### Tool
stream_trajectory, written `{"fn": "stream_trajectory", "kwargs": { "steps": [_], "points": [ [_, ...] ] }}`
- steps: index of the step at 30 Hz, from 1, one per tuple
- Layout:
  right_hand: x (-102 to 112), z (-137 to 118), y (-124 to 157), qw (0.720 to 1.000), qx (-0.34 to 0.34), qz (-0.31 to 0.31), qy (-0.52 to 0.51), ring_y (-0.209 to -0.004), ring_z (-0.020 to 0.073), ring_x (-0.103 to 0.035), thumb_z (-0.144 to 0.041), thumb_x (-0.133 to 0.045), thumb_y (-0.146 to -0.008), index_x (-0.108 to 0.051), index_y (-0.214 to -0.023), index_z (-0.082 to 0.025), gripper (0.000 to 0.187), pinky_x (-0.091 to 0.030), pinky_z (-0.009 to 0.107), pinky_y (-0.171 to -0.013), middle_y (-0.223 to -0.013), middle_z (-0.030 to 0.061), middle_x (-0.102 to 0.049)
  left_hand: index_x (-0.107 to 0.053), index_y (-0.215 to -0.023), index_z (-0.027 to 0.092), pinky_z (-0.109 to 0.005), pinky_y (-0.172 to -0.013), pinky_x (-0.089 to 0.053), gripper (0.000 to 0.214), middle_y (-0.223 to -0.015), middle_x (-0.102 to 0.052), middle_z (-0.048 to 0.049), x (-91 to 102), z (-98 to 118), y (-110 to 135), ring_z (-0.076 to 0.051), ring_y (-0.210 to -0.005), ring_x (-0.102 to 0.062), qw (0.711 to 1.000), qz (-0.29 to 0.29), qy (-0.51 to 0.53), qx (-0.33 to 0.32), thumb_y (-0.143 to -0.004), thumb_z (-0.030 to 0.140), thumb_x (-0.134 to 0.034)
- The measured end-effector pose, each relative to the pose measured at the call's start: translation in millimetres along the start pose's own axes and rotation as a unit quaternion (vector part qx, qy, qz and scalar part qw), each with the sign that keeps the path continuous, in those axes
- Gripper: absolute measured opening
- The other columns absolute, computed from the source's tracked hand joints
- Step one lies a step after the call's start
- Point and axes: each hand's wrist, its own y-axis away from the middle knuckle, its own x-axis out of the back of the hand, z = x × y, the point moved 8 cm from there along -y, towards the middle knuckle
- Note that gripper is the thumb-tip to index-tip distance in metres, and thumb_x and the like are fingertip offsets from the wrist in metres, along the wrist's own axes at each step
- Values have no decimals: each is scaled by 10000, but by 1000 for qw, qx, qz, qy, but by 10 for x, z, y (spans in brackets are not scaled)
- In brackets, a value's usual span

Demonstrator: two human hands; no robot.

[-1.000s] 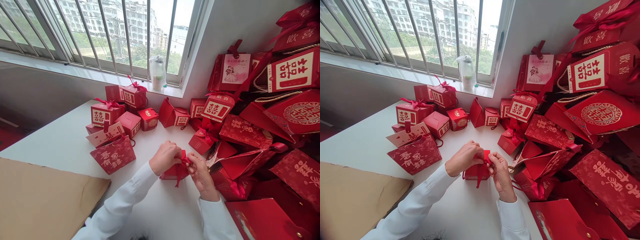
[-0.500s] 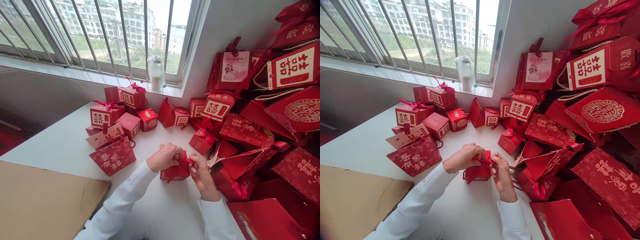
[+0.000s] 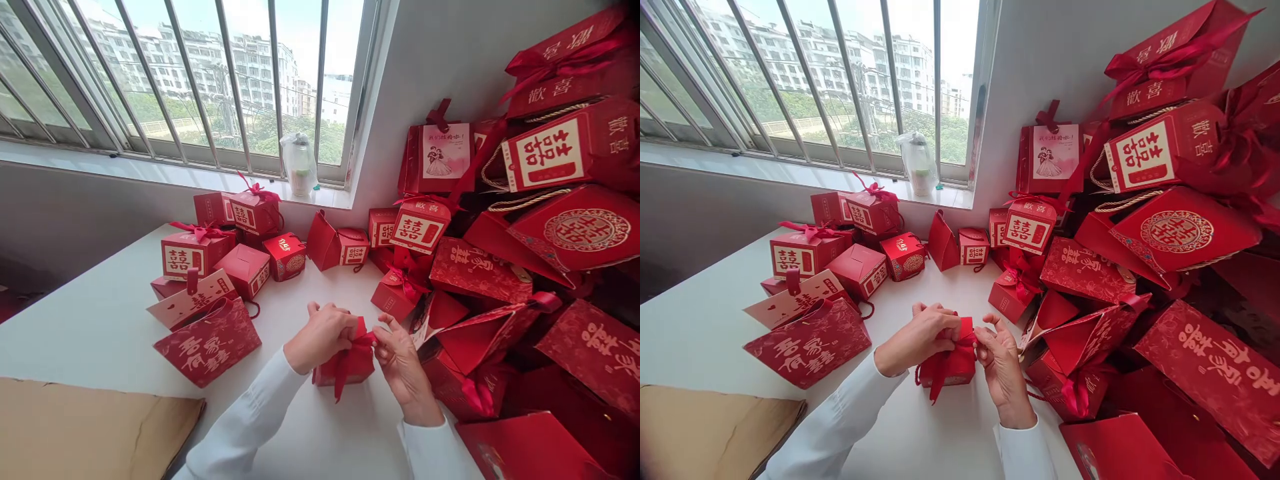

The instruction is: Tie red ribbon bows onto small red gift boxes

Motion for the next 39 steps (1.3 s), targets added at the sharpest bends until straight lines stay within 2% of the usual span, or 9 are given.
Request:
{"fn": "stream_trajectory", "kwargs": {
  "steps": [5, 9, 13, 17, 25, 31, 35, 37, 39],
  "points": [
    [46, -70, 6, 999, 14, 10, 40, -412, 39, -413, -306, -803, -595, -492, -871, -226, 423, -282, 120, -383, -540, -94, -533, -511, -767, 185, -306, -745, -260, 82, -792, -589, 34, 116, 19, 62, -150, -817, -523, 999, 14, 39, -6, -752, 117, -554],
    [57, -139, 26, 992, 56, 2, 116, -441, 53, -424, -353, -774, -649, -506, -890, -216, 385, -286, 140, -402, -569, -66, -576, -496, -889, 205, -299, -786, -332, 113, -909, -560, 7, 301, -150, 131, -161, -858, -532, 992, 104, 41, 63, -840, 301, -530],
    [6, -163, 41, 978, 95, -28, 185, -471, 72, -425, -383, -723, -709, -529, -905, -202, 330, -281, 162, -407, -594, -41, -591, -514, -890, 199, -295, -759, -383, 204, -907, -564, -21, 247, -292, 93, -186, -878, -539, 987, 111, 24, 114, -880, 394, -457],
    [-11, -183, 50, 973, 108, -27, 202, -451, 65, -389, -381, -703, -727, -544, -883, -203, 284, -259, 172, -405, -583, -50, -574, -547, -783, 182, -287, -748, -392, 234, -844, -591, -21, 142, -269, -9, -181, -830, -532, 990, 100, 30, 89, -859, 396, -491],
    [31, -166, 47, 979, 109, 10, 174, -445, 69, -392, -351, -744, -667, -538, -873, -211, 324, -286, 177, -422, -576, -57, -572, -543, -706, 169, -221, -563, -362, 211, -678, -578, 17, 160, -217, -78, -121, -632, -488, 983, 112, 141, 35, -823, 344, -521],
    [76, -188, 22, 971, 130, 35, 199, -538, 102, -496, -381, -736, -657, -553, -882, -207, 338, -358, 186, -453, -667, -22, -612, -560, -758, 165, -224, -580, -378, 202, -678, -597, 13, 134, -306, -99, -122, -644, -515, 974, 118, 187, 42, -807, 360, -549],
    [103, -366, 251, 923, 212, 115, 301, -753, 161, -586, -387, -717, -683, -589, -920, -232, 311, -451, 234, -558, -926, 33, -634, -589, -827, 163, -234, -600, -371, 273, -659, -606, -2, 102, -394, -107, -131, -632, -520, 971, 102, 206, 61, -813, 432, -547],
    [75, -440, 460, 882, 250, 147, 372, -753, 170, -581, -384, -677, -738, -607, -882, -245, 212, -437, 239, -574, -876, 29, -635, -607, -811, 159, -235, -595, -359, 328, -670, -608, -14, 92, -406, -112, -135, -638, -513, 973, 85, 204, 62, -816, 477, -529],
    [20, -423, 639, 850, 257, 141, 439, -659, 164, -559, -380, -651, -774, -614, -765, -243, 143, -404, 243, -559, -732, 15, -630, -606, -757, 155, -232, -580, -340, 374, -665, -591, -14, 96, -394, -117, -132, -631, -490, 976, 76, 195, 53, -817, 511, -507]
  ]
}}
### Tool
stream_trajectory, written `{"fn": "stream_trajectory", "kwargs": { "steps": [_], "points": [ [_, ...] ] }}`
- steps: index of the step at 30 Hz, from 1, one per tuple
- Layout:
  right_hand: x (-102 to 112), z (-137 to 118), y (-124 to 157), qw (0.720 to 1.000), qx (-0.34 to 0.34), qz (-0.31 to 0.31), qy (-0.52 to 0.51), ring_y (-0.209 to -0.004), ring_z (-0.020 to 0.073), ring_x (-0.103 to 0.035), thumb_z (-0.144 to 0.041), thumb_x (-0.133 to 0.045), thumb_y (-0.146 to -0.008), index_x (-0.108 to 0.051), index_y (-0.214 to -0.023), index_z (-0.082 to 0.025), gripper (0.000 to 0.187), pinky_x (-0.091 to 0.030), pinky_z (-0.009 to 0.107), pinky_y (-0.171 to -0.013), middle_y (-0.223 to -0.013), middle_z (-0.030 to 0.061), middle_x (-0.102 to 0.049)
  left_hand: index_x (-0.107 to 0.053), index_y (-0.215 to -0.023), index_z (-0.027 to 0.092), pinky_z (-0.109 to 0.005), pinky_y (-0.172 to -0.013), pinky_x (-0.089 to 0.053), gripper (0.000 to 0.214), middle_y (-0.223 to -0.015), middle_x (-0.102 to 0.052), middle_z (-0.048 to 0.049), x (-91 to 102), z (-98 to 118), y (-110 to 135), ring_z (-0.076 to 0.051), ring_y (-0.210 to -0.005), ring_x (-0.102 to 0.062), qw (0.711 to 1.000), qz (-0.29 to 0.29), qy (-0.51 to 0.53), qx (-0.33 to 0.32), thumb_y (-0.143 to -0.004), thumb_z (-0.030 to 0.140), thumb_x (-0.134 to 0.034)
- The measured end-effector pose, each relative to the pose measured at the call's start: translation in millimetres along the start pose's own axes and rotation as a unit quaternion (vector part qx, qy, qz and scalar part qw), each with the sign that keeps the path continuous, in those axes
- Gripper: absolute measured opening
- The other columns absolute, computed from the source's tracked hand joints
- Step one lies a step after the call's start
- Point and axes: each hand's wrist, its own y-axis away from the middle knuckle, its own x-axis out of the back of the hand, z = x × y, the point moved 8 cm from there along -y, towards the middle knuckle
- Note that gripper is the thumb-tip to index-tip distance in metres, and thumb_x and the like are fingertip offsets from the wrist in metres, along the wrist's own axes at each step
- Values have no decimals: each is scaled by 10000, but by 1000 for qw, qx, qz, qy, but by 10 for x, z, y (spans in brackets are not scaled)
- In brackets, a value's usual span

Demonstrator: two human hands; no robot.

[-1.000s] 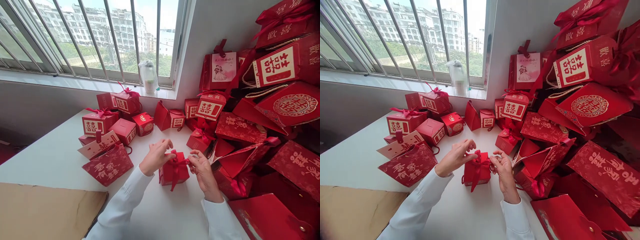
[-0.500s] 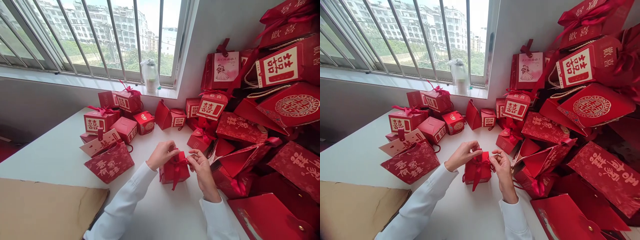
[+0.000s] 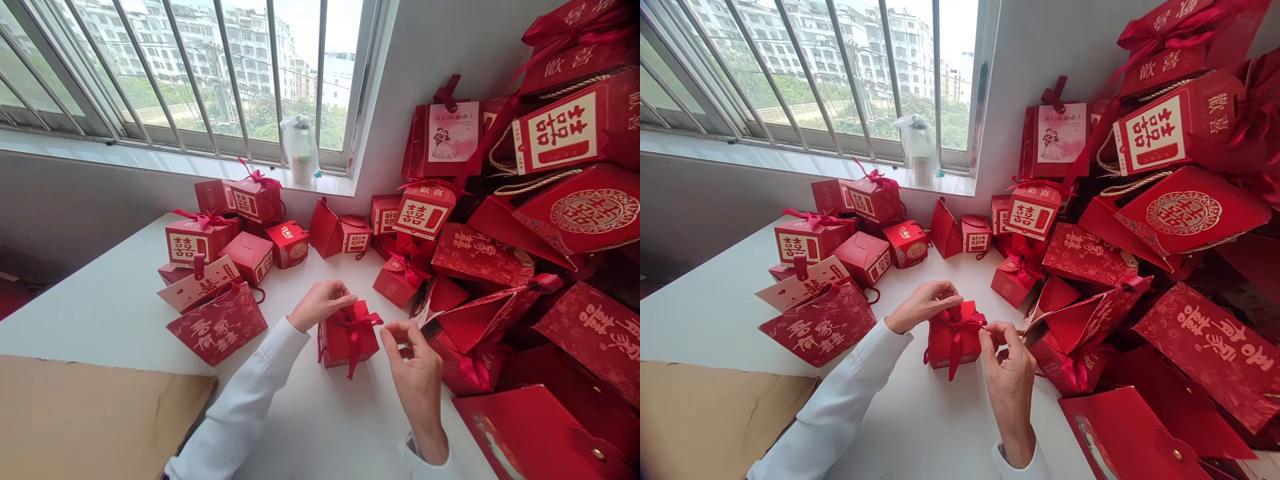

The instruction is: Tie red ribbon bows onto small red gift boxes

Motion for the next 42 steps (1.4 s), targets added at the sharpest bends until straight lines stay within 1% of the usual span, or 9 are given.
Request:
{"fn": "stream_trajectory", "kwargs": {
  "steps": [5, 8, 13, 18, 26, 28, 31, 34, 42],
  "points": [
    [-190, 76, 304, 990, -14, -121, 75, -492, 132, -434, -426, -643, -783, -599, -604, -236, 264, -334, 245, -508, -553, -14, -565, -545, -666, 157, -221, -529, -280, 422, -574, -468, 28, 3, 23, -15, -110, -573, -397, 1000, 3, -18, -6, -802, 552, -484],
    [-310, 188, 361, 985, -52, -147, 73, -490, 133, -405, -466, -641, -771, -597, -569, -229, 315, -293, 248, -489, -522, -14, -525, -536, -665, 157, -221, -536, -275, 418, -586, -467, 33, 0, 34, -23, -107, -581, -392, 999, 12, -28, -17, -813, 543, -473],
    [-456, 297, 380, 978, -104, -176, -32, -491, 110, -350, -455, -602, -791, -504, -524, -199, 382, -274, 235, -494, -500, -35, -435, -518, -652, 161, -225, -546, -267, 403, -586, -466, 36, 16, 36, -28, -105, -581, -388, 998, 33, -46, -29, -827, 521, -467],
    [-550, 429, 391, 948, -142, -243, -148, -540, 108, -378, -383, -628, -760, -456, -530, -192, 345, -301, 227, -541, -524, -42, -441, -487, -626, 165, -227, -548, -272, 379, -567, -458, 42, 13, 22, -23, -103, -566, -378, 998, 45, -42, -19, -809, 496, -502],
    [-553, 495, 361, 936, -132, -288, -153, -533, 104, -362, -329, -623, -736, -450, -550, -191, 289, -288, 229, -540, -524, -49, -431, -480, -628, 168, -227, -553, -299, 360, -579, -498, 37, 3, 37, -10, -103, -565, -407, 998, 50, -37, -11, -800, 479, -531],
    [-554, 499, 362, 934, -132, -295, -152, -542, 105, -360, -322, -610, -744, -445, -560, -191, 279, -289, 230, -544, -532, -47, -430, -523, -715, 170, -223, -565, -319, 318, -611, -523, 33, 7, 37, -5, -109, -588, -449, 999, 32, -22, -20, -810, 473, -530],
    [-559, 514, 366, 931, -132, -305, -149, -553, 109, -361, -320, -600, -755, -425, -563, -194, 288, -299, 233, -547, -535, -43, -428, -563, -914, 185, -215, -592, -350, 301, -688, -562, 27, -18, 59, 12, -117, -639, -501, 998, -41, 6, -52, -823, 471, -537],
    [-564, 525, 367, 930, -130, -312, -144, -565, 112, -370, -320, -598, -766, -424, -571, -194, 290, -315, 235, -556, -547, -39, -429, -593, -987, 200, -210, -603, -354, 317, -750, -572, 17, -23, 81, 38, -118, -674, -509, 992, -101, -2, -72, -827, 470, -551],
    [-552, 492, 359, 929, -130, -316, -145, -577, 113, -405, -284, -591, -781, -441, -580, -190, 268, -333, 235, -576, -554, -38, -455, -607, -1028, 215, -247, -725, -371, 365, -834, -607, 0, -31, 250, 122, -158, -805, -519, 981, -138, -76, -113, -749, 442, -665]
  ]
}}
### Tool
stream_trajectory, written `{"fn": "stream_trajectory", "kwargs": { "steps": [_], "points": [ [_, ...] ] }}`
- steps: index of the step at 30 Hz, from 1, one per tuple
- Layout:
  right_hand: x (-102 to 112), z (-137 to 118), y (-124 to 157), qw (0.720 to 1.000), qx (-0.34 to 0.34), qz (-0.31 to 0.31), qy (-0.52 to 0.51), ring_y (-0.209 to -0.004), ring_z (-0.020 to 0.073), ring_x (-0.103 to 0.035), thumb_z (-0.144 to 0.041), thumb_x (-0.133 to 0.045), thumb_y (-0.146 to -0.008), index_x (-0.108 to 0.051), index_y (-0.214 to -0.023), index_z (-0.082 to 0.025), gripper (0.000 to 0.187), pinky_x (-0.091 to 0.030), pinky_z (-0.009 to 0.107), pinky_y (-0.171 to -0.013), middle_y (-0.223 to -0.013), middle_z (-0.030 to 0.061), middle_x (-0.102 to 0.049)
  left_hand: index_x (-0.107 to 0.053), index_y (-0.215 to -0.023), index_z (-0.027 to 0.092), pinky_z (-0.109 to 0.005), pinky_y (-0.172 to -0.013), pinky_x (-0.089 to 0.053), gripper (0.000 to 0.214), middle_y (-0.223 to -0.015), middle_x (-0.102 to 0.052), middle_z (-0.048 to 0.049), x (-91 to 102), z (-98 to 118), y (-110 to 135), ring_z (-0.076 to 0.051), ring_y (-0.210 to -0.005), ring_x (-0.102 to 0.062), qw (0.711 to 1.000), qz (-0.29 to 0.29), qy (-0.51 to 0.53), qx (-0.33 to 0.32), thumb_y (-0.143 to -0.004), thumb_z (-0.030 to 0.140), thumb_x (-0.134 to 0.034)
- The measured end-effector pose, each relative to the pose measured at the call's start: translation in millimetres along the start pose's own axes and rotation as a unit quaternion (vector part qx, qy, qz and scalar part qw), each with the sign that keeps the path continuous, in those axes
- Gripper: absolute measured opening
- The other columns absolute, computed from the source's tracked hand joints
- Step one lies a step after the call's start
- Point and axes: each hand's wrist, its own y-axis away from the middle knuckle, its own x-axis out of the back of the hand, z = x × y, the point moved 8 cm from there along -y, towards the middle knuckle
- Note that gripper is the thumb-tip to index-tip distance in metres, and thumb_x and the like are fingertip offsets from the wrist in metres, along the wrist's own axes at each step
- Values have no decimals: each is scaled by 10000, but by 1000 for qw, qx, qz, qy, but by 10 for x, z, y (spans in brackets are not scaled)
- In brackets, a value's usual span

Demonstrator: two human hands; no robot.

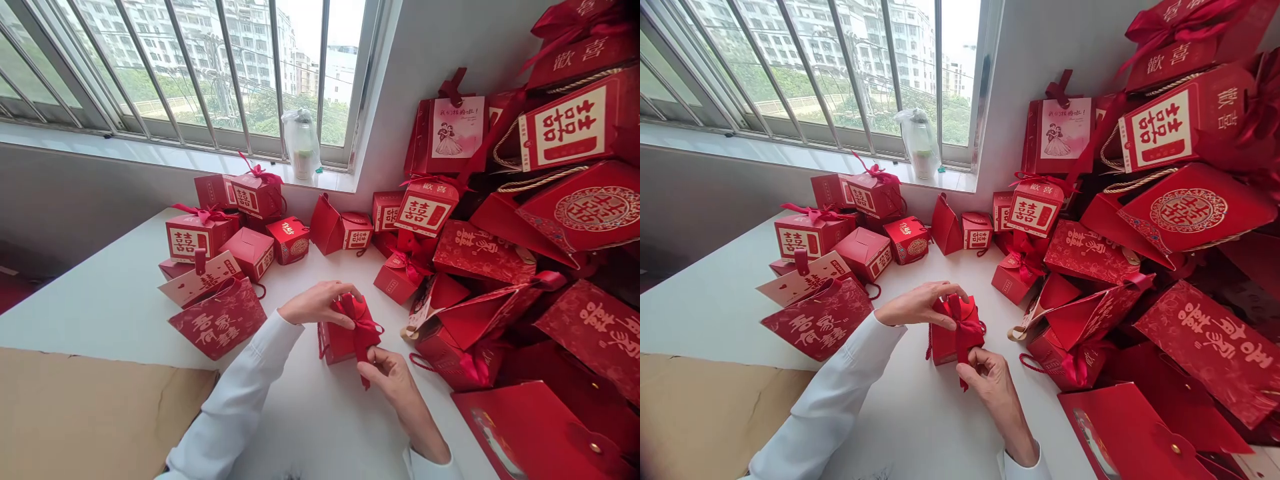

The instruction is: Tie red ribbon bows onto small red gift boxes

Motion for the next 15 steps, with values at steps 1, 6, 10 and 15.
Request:
{"fn": "stream_trajectory", "kwargs": {
  "steps": [1, 6, 10, 15],
  "points": [
    [-1, -5, 0, 1000, 0, 0, 0, -576, 113, -404, -281, -590, -781, -441, -582, -190, 264, -334, 235, -577, -556, -38, -454, -615, -998, 213, -252, -742, -371, 344, -836, -618, -4, -21, 23, 3, -169, -833, -522, 1000, -8, -6, -2, -741, 434, -676],
    [6, 13, -10, 1000, -3, 5, 14, -576, 111, -383, -274, -584, -774, -432, -580, -191, 260, -322, 236, -570, -554, -40, -444, -634, -797, 189, -249, -758, -366, 184, -776, -625, -4, -92, 45, -9, -188, -887, -507, 999, 16, -44, 24, -735, 349, -700],
    [-3, 16, -6, 999, -6, -2, 34, -570, 109, -370, -279, -575, -773, -427, -588, -192, 252, -300, 235, -556, -555, -44, -436, -638, -778, 179, -247, -747, -377, 129, -793, -616, -11, -98, 11, -3, -194, -896, -509, 995, 50, -53, 63, -724, 281, -696],
    [-48, -48, 10, 998, -5, -17, 52, -568, 108, -387, -251, -557, -757, -435, -578, -189, 224, -304, 234, -563, -557, -45, -438, -642, -766, 172, -248, -731, -395, 126, -787, -616, -11, -77, 23, 9, -185, -844, -529, 994, 57, -60, 74, -719, 282, -680]
  ]
}}
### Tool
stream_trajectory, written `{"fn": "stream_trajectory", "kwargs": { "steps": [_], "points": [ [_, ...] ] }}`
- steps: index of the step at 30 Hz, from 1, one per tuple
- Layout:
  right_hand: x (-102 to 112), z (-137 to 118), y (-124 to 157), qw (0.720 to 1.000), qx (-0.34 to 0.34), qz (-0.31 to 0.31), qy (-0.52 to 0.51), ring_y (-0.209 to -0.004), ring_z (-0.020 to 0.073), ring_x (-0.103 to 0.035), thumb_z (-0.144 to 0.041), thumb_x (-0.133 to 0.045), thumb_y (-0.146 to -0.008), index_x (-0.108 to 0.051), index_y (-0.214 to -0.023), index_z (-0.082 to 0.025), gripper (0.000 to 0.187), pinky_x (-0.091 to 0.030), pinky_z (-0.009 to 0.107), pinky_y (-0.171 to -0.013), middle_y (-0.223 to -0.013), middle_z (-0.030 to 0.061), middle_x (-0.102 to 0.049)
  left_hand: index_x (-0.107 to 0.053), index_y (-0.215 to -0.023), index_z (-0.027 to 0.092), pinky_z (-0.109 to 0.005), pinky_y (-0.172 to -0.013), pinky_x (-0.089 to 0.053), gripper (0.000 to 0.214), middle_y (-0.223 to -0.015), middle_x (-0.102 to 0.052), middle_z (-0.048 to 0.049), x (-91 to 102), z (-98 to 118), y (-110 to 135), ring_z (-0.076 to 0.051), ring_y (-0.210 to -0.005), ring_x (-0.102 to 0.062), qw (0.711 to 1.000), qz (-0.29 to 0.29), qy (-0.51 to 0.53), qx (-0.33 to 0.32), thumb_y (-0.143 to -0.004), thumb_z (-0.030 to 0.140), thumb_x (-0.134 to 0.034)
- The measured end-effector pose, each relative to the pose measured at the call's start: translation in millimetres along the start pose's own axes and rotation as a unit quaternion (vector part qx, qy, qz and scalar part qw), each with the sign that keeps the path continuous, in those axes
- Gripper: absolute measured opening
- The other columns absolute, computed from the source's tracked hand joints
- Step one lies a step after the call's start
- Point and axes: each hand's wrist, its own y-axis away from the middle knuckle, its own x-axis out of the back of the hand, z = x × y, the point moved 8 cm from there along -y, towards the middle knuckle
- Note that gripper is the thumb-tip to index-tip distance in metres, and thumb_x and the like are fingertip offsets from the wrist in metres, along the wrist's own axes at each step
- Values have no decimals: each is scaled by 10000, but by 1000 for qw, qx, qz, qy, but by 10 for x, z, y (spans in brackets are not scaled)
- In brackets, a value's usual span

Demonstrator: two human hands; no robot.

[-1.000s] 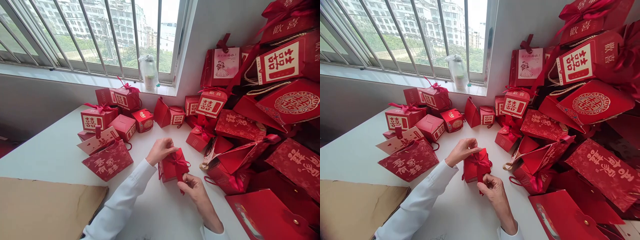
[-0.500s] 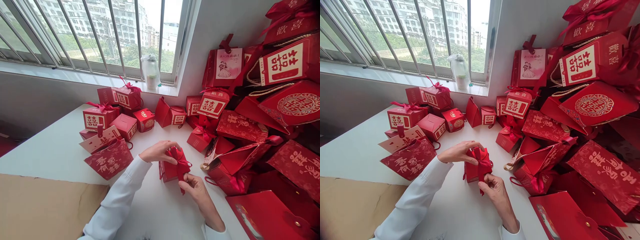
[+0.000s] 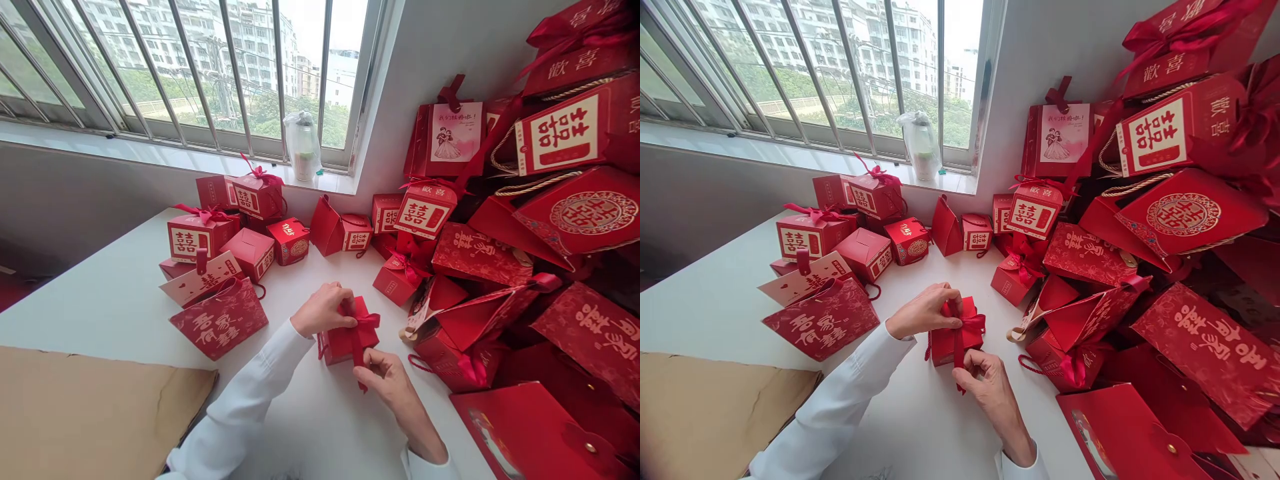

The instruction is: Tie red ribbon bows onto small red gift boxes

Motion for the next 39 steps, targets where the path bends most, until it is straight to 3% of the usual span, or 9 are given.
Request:
{"fn": "stream_trajectory", "kwargs": {
  "steps": [10, 13, 16, 18, 21, 25, 28, 33, 39],
  "points": [
    [91, -122, 103, 987, -24, -39, 152, -588, 122, -470, -352, -620, -759, -594, -634, -182, 212, -321, 230, -537, -625, -26, -564, -611, -852, 181, -229, -656, -394, 260, -810, -622, -10, 107, -54, 19, -150, -754, -540, 999, 0, 45, -27, -806, 435, -575],
    [352, -267, 135, 979, -3, 51, 196, -632, 140, -519, -448, -577, -807, -630, -773, -204, 252, -368, 236, -561, -702, -9, -607, -600, -855, 185, -229, -616, -377, 290, -730, -618, -1, 165, -106, 18, -134, -667, -529, 998, 25, 52, -4, -888, 423, -436],
    [623, -445, 128, 957, 37, 187, 219, -679, 158, -551, -460, -567, -815, -588, -985, -211, 302, -420, 253, -582, -815, 22, -623, -580, -867, 190, -226, -605, -377, 192, -730, -637, 1, 156, -114, 14, -139, -675, -542, 998, 45, 42, 22, -870, 335, -455],
    [661, -590, 75, 938, 93, 222, 248, -784, 180, -572, -408, -582, -812, -553, -1106, -217, 351, -456, 272, -628, -975, 55, -619, -565, -891, 195, -224, -600, -383, 126, -739, -648, 5, 135, -104, 13, -140, -679, -544, 997, 54, 35, 30, -837, 250, -466],
    [548, -774, -55, 919, 182, 195, 291, -993, 215, -550, -320, -591, -815, -542, -1170, -248, 366, -471, 328, -773, -1170, 67, -576, -549, -932, 197, -224, -594, -389, 178, -739, -655, 9, 125, -89, 17, -137, -666, -539, 997, 61, 34, 28, -801, 164, -433],
    [395, -860, -207, 913, 228, 143, 308, -1028, 234, -540, -272, -599, -816, -579, -1127, -245, 313, -448, 379, -838, -1111, 60, -621, -543, -918, 187, -231, -589, -400, 177, -705, -649, 3, 132, -111, 25, -138, -629, -545, 996, 56, 58, 47, -857, 246, -388],
    [349, -847, -273, 916, 219, 130, 311, -921, 231, -555, -243, -596, -818, -639, -1008, -233, 195, -452, 363, -778, -975, 49, -665, -537, -917, 192, -239, -614, -425, 195, -729, -666, -2, 115, -124, 29, -151, -669, -577, 993, 56, 76, 71, -858, 349, -436],
    [330, -799, -301, 928, 200, 126, 287, -823, 210, -554, -238, -587, -823, -650, -840, -225, 67, -440, 328, -739, -847, 29, -665, -526, -961, 204, -243, -662, -444, 173, -820, -686, -3, 88, -126, 21, -159, -765, -600, 993, 61, 76, 72, -789, 218, -517],
    [343, -701, -328, 958, 146, 100, 227, -896, 204, -596, -302, -673, -749, -605, -1070, -248, 333, -444, 329, -814, -1006, 20, -665, -517, -984, 181, -232, -643, -434, 199, -800, -670, -19, 130, -141, 16, -145, -726, -592, 987, 61, 142, 43, -789, 219, -535]
  ]
}}
